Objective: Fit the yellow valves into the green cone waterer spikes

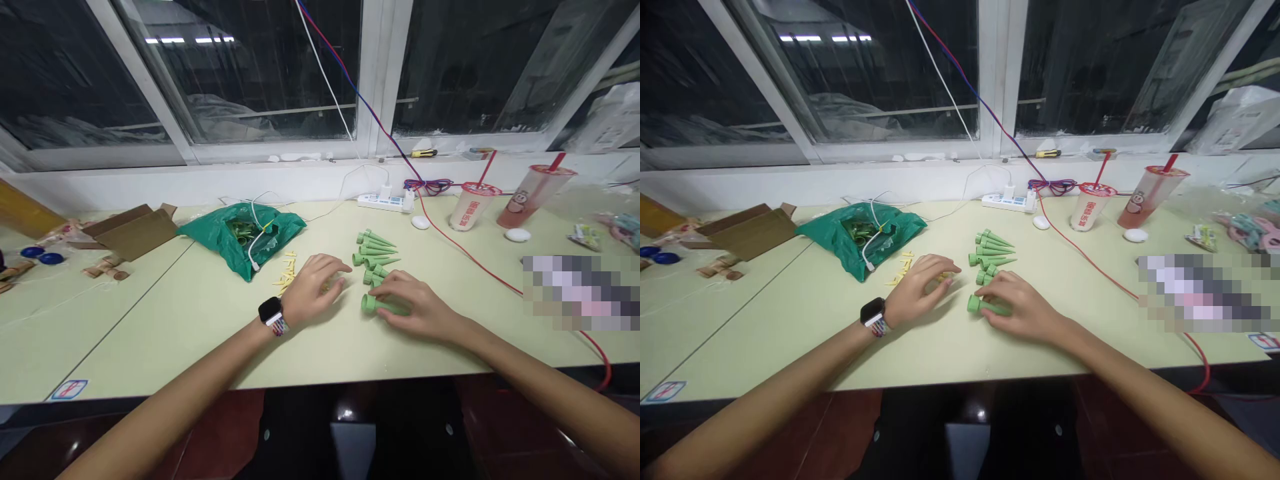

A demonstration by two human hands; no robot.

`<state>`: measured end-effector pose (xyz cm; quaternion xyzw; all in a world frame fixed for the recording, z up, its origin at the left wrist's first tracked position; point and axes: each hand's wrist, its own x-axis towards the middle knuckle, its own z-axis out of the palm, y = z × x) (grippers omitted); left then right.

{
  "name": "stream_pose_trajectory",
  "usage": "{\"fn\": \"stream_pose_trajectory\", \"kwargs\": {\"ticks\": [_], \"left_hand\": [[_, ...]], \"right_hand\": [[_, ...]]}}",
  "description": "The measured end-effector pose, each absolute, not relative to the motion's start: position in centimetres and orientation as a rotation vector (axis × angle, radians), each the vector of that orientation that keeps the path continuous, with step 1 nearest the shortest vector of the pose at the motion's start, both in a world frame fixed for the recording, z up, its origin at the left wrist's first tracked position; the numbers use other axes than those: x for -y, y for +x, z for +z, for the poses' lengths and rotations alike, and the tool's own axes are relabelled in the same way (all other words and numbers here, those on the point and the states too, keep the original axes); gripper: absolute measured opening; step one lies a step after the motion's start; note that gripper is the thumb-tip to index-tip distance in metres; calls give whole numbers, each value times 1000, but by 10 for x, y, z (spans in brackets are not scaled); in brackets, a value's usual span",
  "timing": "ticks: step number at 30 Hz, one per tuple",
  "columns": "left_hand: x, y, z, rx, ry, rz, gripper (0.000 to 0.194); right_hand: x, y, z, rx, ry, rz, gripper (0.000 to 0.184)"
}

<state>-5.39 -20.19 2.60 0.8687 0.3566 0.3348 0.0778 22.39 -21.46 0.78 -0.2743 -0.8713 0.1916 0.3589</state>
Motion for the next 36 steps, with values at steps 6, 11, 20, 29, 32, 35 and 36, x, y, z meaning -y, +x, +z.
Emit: {"fn": "stream_pose_trajectory", "kwargs": {"ticks": [6,11,20,29,32,35,36], "left_hand": [[201,-40,40,-691,2606,1154,40],[186,-38,41,-699,2529,1233,34],[170,-54,37,-1074,2153,1284,36],[176,-66,35,-965,2224,1290,35],[174,-74,38,-949,2183,1325,33],[168,-92,41,-1007,2099,1420,33],[164,-100,42,-1040,2066,1465,34]], "right_hand": [[199,208,33,1906,-874,1237,23],[177,193,44,1630,-900,1602,33],[155,174,55,1638,-818,1356,32],[161,164,43,1610,-823,1248,34],[164,164,42,1612,-829,1230,31],[169,165,41,1574,-849,1208,29],[170,166,41,1564,-862,1198,29]]}}
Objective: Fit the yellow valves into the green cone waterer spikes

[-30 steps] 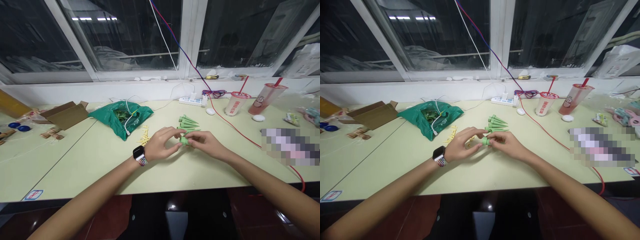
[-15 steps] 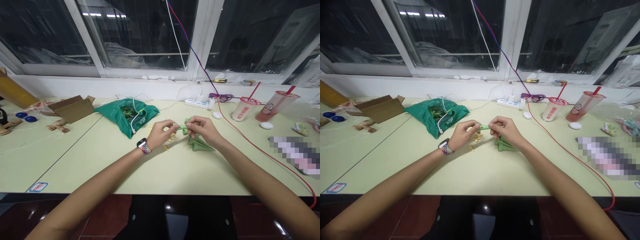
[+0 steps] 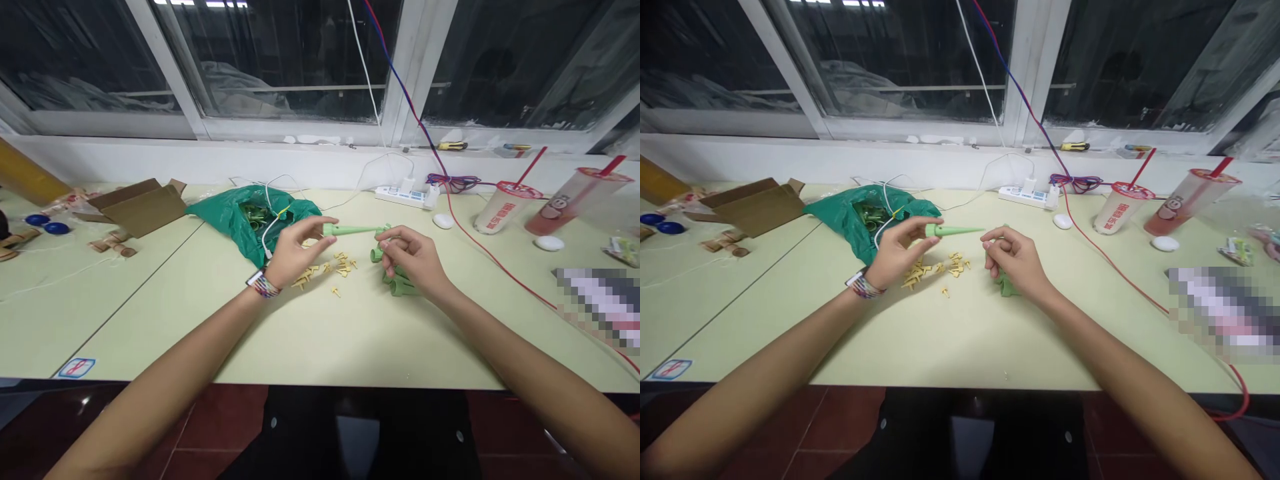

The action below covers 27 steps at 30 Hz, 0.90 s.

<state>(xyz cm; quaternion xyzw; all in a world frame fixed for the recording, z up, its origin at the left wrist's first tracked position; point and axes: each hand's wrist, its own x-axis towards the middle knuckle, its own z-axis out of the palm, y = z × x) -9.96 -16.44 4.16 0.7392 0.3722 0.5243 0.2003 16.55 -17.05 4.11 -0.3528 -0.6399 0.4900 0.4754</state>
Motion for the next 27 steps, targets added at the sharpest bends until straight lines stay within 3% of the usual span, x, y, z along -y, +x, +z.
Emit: {"fn": "stream_pose_trajectory", "kwargs": {"ticks": [6,10,15,27], "left_hand": [[149,-127,36,-1235,2068,1557,35],[148,-125,31,-1239,2138,1514,36],[151,-120,33,-1210,2173,1489,39],[150,-119,31,-1249,2111,1499,38]], "right_hand": [[178,145,43,1884,-874,1052,17],[186,101,38,2351,-758,601,12],[194,56,25,2647,-719,98,20],[192,54,16,2641,-762,106,24]]}}
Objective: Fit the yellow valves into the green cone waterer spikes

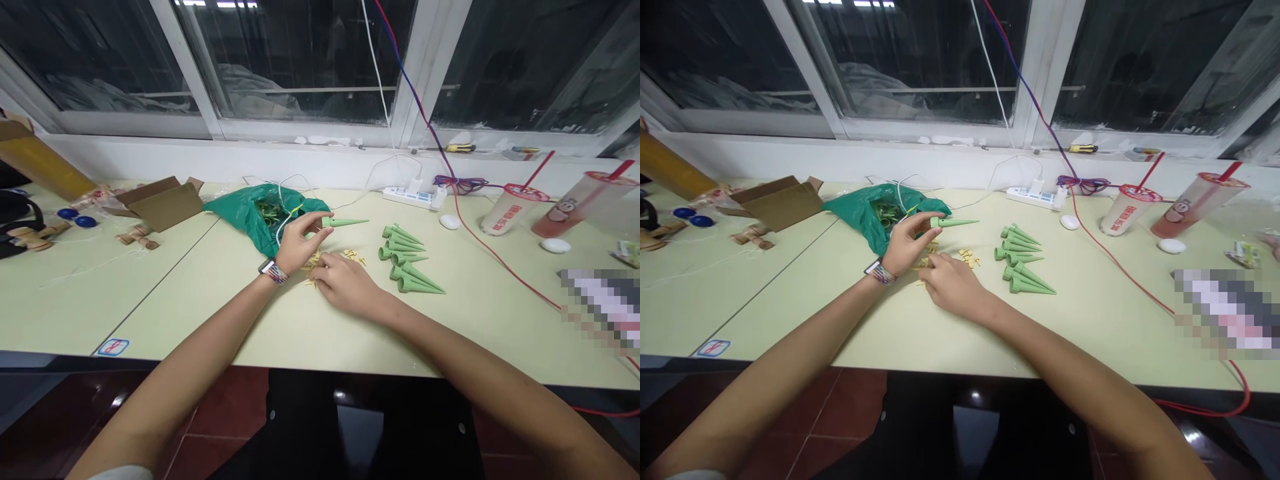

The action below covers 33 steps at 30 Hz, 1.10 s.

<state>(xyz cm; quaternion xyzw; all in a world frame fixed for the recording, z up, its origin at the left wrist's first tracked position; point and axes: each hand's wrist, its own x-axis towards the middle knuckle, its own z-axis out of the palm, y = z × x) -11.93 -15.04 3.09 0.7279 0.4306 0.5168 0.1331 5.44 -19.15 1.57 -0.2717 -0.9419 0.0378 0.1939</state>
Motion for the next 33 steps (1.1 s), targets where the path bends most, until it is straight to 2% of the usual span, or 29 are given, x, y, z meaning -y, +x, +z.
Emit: {"fn": "stream_pose_trajectory", "kwargs": {"ticks": [11,17,19,26,33], "left_hand": [[152,-119,29,-1232,2109,1475,37],[153,-118,29,-1225,2130,1450,38],[153,-118,28,-1226,2147,1440,38],[161,-110,26,-1191,2261,1355,36],[173,-93,23,-1088,2343,1354,34]], "right_hand": [[195,58,15,2679,-727,76,16],[191,81,30,2444,-668,600,11],[185,95,35,2341,-610,674,11],[165,147,40,2039,-706,426,19],[166,151,35,1990,-802,401,17]]}}
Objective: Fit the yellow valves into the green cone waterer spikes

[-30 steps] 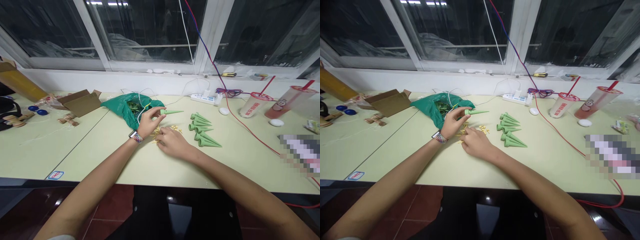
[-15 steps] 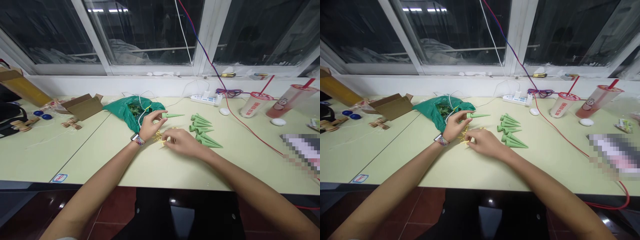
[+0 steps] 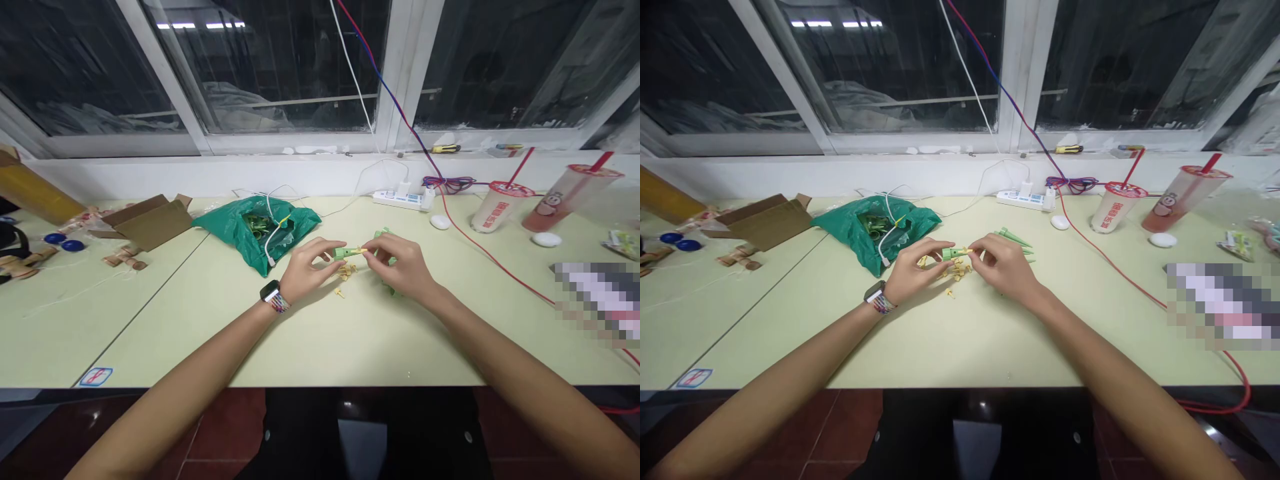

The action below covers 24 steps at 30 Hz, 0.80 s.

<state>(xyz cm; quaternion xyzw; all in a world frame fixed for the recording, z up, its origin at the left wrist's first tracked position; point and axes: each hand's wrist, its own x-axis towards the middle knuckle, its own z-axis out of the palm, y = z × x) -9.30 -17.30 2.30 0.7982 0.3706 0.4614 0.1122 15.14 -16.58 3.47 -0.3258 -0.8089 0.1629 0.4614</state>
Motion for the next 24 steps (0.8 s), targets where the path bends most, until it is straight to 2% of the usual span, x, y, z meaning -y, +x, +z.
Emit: {"fn": "stream_pose_trajectory", "kwargs": {"ticks": [12,24], "left_hand": [[174,-90,16,-1009,2411,1387,33],[177,-90,13,-947,2522,1426,36]], "right_hand": [[169,145,31,2053,-788,311,19],[172,141,18,2119,-762,75,23]]}}
